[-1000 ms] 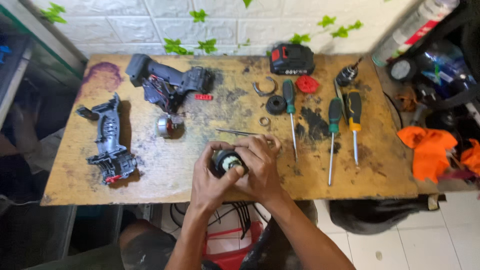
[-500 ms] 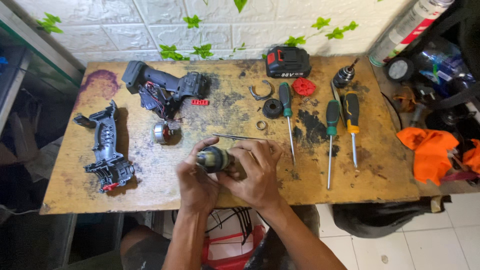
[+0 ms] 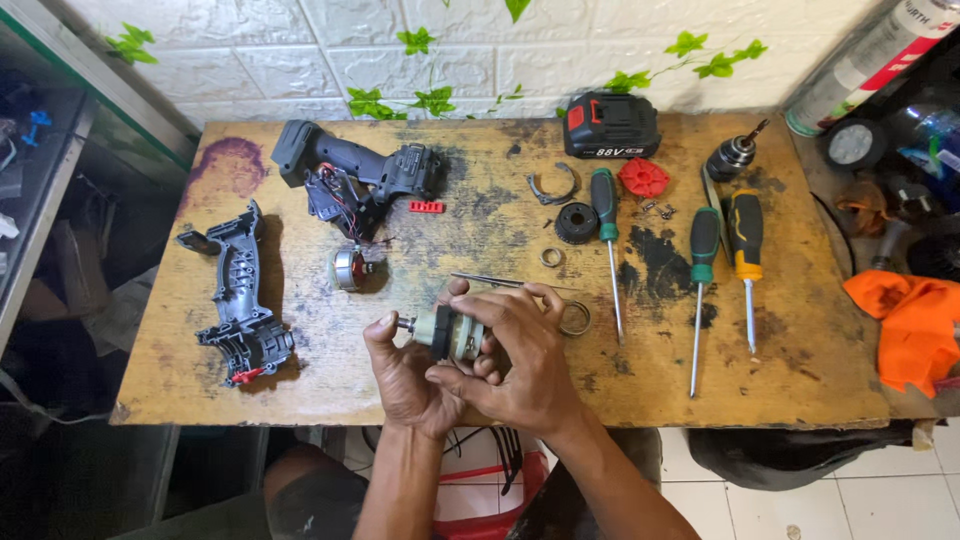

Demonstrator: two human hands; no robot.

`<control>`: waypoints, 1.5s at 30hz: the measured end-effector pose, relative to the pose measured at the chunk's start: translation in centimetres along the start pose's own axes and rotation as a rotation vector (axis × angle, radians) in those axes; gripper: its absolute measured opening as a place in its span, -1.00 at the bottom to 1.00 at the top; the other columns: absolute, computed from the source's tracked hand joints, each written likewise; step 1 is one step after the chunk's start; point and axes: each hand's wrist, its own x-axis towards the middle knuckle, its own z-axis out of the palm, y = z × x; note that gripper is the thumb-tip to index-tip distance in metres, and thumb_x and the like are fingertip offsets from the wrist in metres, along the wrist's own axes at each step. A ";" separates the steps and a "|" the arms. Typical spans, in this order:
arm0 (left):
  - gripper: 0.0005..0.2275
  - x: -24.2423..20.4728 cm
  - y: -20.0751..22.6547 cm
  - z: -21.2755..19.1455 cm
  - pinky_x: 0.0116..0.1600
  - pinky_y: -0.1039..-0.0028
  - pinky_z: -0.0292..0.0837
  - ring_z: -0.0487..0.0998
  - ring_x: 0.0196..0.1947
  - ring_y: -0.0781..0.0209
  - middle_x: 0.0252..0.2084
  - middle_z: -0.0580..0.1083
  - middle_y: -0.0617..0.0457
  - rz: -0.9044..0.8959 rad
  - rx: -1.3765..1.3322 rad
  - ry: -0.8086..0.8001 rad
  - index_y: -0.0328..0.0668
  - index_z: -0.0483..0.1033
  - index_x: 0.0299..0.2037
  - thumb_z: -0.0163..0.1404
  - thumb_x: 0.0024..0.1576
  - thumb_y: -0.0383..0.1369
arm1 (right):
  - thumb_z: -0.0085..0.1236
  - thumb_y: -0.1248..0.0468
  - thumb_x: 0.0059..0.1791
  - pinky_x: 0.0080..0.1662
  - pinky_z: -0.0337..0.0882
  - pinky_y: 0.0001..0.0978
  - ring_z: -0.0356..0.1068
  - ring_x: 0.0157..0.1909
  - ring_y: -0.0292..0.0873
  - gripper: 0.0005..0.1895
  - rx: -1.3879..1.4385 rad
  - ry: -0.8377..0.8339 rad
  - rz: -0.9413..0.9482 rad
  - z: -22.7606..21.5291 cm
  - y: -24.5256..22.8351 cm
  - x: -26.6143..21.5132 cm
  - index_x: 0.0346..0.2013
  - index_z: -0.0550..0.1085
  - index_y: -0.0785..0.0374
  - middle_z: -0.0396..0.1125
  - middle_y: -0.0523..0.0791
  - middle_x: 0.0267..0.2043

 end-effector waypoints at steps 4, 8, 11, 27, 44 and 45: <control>-0.25 -0.4 0.0 0.1 -0.26 -0.07 0.67 0.64 -0.32 -0.38 -0.22 0.55 -0.30 0.000 -0.052 -0.021 -0.25 0.37 0.28 0.04 -0.06 0.09 | 0.49 0.09 -0.20 0.29 0.00 -0.10 0.50 -0.05 -0.05 -0.45 0.017 -0.017 0.021 0.6 -0.5 0.1 0.02 0.55 0.20 0.51 -0.08 -0.07; -0.26 -0.4 0.3 -0.2 -0.29 -0.13 0.65 0.64 -0.31 -0.41 -0.22 0.55 -0.35 -0.016 -0.118 -0.047 -0.27 0.37 0.30 0.03 -0.04 0.07 | 0.51 0.15 -0.23 0.31 0.01 -0.13 0.50 -0.06 -0.08 -0.43 0.046 -0.029 0.065 1.1 -1.0 0.3 0.03 0.54 0.18 0.50 -0.10 -0.05; -0.25 -0.5 0.3 -1.0 -0.32 0.04 0.54 0.53 -0.41 -0.25 -0.28 0.46 -0.37 -0.045 -0.149 -0.153 -0.19 0.28 0.35 -0.08 0.01 0.13 | 0.47 0.13 -0.22 0.28 0.03 -0.13 0.47 0.00 -0.10 -0.37 -0.027 -0.133 0.113 1.1 -1.3 -0.4 0.10 0.44 0.14 0.46 -0.13 0.04; -0.28 -1.2 0.7 -0.4 -0.57 0.31 0.29 0.25 -0.72 -0.02 -0.59 0.28 -0.35 -0.148 -0.286 -0.384 -0.12 0.12 0.32 -0.09 0.02 0.12 | 0.42 0.02 -0.21 0.25 0.05 -0.10 0.41 0.06 -0.10 -0.40 -0.152 -0.106 0.144 2.6 -3.7 -1.7 -0.04 0.35 0.19 0.39 -0.13 -0.03; -0.30 -1.7 0.6 -0.8 -0.61 0.38 0.28 0.24 -0.78 0.05 -0.69 0.29 -0.17 -0.079 -0.284 -0.529 0.00 0.01 0.30 -0.02 0.05 0.14 | 0.23 -0.13 -0.15 0.25 0.07 0.06 0.43 0.07 -0.03 -0.42 -0.326 -0.162 0.130 1.9 -7.7 0.3 -0.01 0.45 0.15 0.45 -0.17 -0.09; -0.30 -1.8 0.6 -1.0 -0.60 0.35 0.26 0.22 -0.80 0.01 -0.75 0.27 -0.12 -0.057 -0.243 -0.552 -0.02 0.03 0.28 -0.02 0.03 0.13 | 0.25 -0.15 -0.21 0.24 0.07 0.04 0.42 0.06 -0.01 -0.37 -0.289 -0.191 0.170 1.8 -8.1 0.2 0.00 0.45 0.15 0.44 -0.17 -0.14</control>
